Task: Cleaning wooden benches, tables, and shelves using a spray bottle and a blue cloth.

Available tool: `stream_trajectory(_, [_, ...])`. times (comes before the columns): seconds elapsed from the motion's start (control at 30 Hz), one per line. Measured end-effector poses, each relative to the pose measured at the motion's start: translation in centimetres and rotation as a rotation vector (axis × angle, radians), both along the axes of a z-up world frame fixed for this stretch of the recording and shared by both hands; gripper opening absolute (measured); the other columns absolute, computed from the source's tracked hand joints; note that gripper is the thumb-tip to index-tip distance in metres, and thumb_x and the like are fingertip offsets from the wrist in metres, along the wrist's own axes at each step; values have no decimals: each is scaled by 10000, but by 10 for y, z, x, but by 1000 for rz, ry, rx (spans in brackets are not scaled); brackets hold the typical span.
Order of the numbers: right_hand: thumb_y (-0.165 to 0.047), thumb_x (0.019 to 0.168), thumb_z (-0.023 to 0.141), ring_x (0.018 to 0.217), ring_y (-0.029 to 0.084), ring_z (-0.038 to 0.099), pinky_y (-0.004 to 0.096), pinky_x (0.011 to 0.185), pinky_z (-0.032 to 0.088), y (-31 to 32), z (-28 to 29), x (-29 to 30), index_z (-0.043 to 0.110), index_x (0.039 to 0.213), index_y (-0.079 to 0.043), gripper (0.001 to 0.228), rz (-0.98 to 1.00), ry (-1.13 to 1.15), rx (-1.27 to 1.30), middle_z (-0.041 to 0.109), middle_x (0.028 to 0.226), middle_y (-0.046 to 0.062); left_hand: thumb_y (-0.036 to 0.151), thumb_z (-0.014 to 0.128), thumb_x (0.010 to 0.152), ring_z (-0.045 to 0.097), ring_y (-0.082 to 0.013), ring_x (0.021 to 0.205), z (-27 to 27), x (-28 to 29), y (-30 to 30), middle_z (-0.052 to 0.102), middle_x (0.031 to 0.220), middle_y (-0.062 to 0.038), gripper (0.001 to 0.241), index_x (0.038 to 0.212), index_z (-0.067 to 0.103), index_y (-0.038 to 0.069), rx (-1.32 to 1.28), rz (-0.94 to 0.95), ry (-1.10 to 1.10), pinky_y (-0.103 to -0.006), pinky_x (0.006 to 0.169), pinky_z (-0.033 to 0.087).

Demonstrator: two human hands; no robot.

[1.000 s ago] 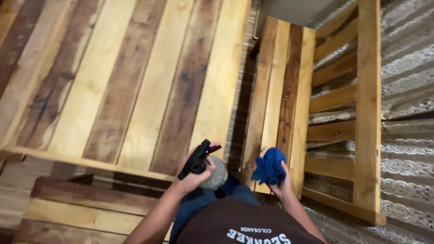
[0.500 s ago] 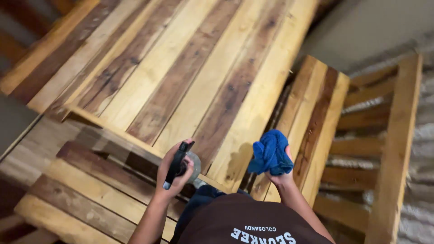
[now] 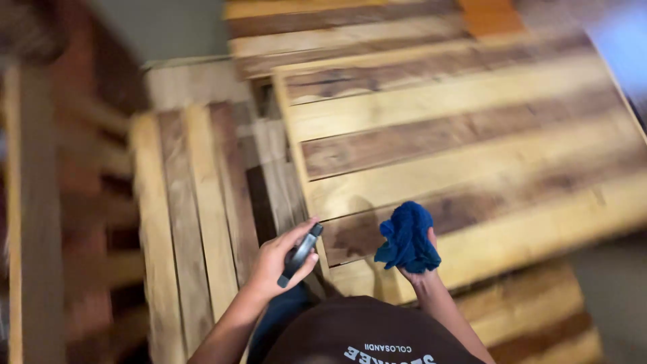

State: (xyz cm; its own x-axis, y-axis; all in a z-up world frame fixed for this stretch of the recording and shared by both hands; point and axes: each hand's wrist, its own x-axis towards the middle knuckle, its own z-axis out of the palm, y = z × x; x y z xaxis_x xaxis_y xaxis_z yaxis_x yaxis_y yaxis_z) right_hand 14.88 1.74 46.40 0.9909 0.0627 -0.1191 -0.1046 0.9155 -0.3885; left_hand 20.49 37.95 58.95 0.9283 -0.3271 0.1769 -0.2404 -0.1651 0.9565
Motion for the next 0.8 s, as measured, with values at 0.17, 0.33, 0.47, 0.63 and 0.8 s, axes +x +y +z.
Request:
stream_trajectory(0.17, [-490,979,625,1301,422,519,589,1091,421,-38,-25,59,366,1593,-148,748,313,82,-228,495,1542,135,128,773,832,736,-243,1077,-22,-70,-20,685,1376,-130,541,1342,601,74,110,355,-229,-336,880,586])
stream_trajectory(0.33, [-529,984,608,1285,408,561,621,1027,453,-24,-5,79,392,1569,-143,733,679,150,-104,516,1503,190,155,760,847,741,-240,1011,-60,-177,-52,674,1347,-150,568,1375,570,65,23,834,55,-337,865,581])
stream_trajectory(0.47, [-516,1097,643,1141,335,550,535,1261,411,25,-4,87,414,1469,-61,630,803,-192,-134,544,1277,113,228,794,821,738,-268,891,-69,-252,-60,720,1036,-159,619,1386,576,102,38,1207,405,-359,847,583])
stream_trajectory(0.63, [-565,980,649,1191,349,578,516,1095,452,121,12,77,414,1552,-45,808,1043,-228,-313,572,1374,130,209,786,842,690,-367,1054,-81,-332,-56,674,1228,-203,595,1373,559,65,301,1584,187,-422,890,557])
stream_trajectory(0.8, [-537,1026,640,1178,335,604,486,1056,477,182,-10,61,452,1553,-39,749,1273,-279,-296,598,1364,167,220,799,865,673,-408,1073,-72,-374,-44,658,1243,-216,582,1368,550,68,390,1802,247,-423,867,558])
